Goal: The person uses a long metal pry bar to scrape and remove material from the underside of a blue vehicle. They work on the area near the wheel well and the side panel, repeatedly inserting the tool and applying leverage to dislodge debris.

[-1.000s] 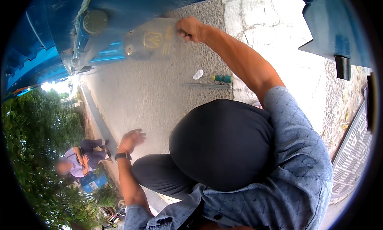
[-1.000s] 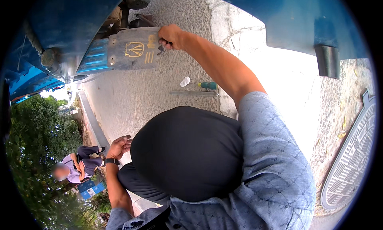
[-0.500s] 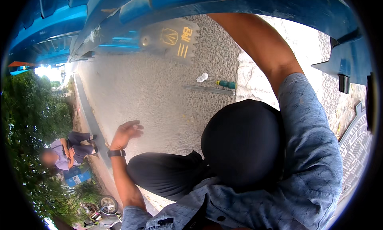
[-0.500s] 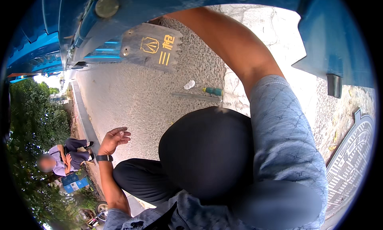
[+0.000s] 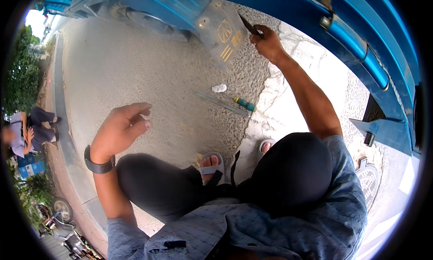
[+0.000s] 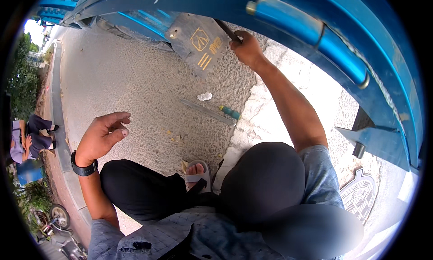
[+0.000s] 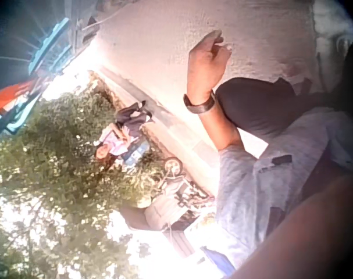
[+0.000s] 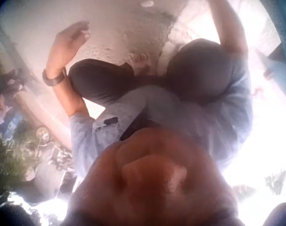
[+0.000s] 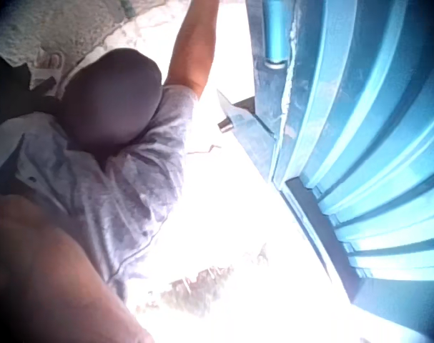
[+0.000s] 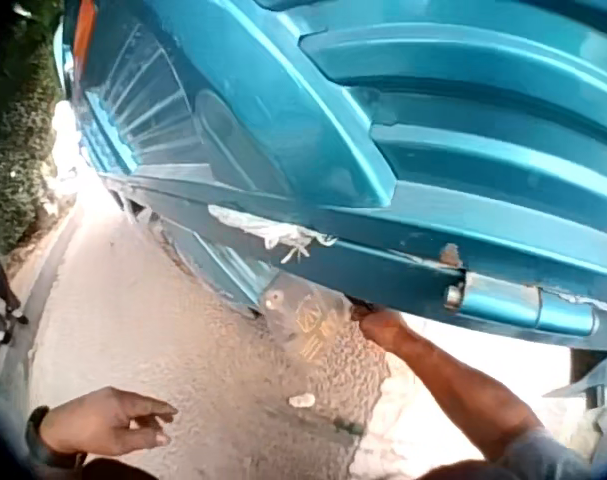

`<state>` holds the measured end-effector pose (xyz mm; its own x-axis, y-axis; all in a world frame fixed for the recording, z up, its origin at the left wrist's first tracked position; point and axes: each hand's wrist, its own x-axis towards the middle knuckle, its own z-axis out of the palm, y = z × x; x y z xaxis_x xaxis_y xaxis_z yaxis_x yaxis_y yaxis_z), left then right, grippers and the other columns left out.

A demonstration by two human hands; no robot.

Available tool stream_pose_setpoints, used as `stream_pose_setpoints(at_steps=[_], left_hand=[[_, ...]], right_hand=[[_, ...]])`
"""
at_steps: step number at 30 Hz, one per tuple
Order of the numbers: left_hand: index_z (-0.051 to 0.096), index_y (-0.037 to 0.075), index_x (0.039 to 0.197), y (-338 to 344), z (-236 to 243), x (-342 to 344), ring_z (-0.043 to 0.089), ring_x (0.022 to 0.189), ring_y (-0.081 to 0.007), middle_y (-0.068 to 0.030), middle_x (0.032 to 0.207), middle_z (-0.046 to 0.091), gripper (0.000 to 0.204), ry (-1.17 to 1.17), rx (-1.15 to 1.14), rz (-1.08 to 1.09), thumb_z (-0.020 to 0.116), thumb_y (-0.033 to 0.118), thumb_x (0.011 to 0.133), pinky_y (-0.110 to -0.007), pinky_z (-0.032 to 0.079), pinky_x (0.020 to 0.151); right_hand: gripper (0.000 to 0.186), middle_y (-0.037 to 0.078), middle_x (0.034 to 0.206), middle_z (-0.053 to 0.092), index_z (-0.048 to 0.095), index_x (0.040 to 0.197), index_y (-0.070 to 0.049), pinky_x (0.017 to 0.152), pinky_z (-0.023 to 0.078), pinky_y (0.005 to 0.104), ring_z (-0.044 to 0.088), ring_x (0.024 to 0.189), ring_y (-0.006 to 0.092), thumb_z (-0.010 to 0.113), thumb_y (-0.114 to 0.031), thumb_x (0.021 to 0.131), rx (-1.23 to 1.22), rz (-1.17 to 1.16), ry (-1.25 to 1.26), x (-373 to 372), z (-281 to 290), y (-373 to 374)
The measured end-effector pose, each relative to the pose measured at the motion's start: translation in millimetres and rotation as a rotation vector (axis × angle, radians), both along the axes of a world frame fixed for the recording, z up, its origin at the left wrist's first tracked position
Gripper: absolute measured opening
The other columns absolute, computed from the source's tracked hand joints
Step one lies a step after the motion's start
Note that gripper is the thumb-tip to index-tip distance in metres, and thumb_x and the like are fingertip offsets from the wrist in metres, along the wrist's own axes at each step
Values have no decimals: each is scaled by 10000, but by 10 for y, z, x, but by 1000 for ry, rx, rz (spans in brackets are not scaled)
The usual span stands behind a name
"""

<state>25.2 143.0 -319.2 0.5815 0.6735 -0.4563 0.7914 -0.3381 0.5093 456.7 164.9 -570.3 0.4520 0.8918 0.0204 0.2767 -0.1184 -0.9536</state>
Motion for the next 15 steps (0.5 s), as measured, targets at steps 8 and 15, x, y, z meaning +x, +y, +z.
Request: stream_pose_setpoints(at_steps=[8,15], left_hand=[[643,0,1240,6,-52,145,707,892,-274,-168,1063,714,445,-132,123,-221,764,112,827,-377,555,792],[646,7,1228,86,-174,13,705,884,-330,-201,1074,706,447,-115,193,-250,771,142,822,-400,558,776]], right_hand=[[250,56,821,646,624,1186,-16,466,407,255,500,545,93,622,-185,1001,140,66,-607,296,625,562],[401,10,848,617,575,1401,-86,483,429,226,489,560,57,583,-101,1000,-90,40,137,-114,-39,-224]])
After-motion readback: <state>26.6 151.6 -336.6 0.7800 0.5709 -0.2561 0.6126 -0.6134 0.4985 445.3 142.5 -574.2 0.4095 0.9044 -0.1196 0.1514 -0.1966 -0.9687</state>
